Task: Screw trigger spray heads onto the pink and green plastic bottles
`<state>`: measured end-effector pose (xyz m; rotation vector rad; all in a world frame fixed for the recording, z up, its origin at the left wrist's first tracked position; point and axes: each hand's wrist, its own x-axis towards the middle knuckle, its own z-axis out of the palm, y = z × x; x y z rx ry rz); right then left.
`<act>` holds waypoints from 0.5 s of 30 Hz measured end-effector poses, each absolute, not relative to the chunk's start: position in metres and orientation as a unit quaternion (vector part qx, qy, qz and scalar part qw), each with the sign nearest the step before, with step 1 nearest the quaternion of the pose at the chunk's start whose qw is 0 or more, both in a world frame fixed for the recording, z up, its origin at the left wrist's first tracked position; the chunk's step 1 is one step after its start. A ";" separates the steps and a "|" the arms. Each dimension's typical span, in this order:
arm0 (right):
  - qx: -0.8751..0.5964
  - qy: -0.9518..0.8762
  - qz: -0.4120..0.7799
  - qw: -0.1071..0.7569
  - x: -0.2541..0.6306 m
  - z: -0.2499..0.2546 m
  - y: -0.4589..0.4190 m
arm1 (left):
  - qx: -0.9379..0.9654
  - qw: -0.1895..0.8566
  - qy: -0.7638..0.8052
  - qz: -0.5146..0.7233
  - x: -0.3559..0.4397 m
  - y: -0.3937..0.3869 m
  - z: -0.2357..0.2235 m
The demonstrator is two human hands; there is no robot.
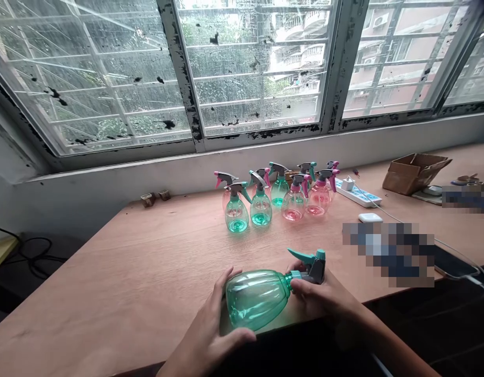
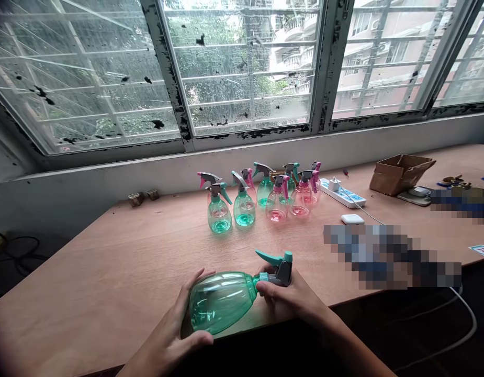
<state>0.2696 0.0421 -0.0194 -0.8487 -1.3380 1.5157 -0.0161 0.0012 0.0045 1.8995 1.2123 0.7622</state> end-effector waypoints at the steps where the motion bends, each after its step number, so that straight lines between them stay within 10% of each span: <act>1: -0.345 -0.534 0.617 0.465 0.269 -0.019 0.042 | 0.744 0.365 0.476 0.295 -0.015 0.001 0.004; 15: -0.334 -0.564 0.633 0.411 0.272 -0.024 0.045 | 0.759 0.376 0.444 0.294 -0.018 0.002 0.003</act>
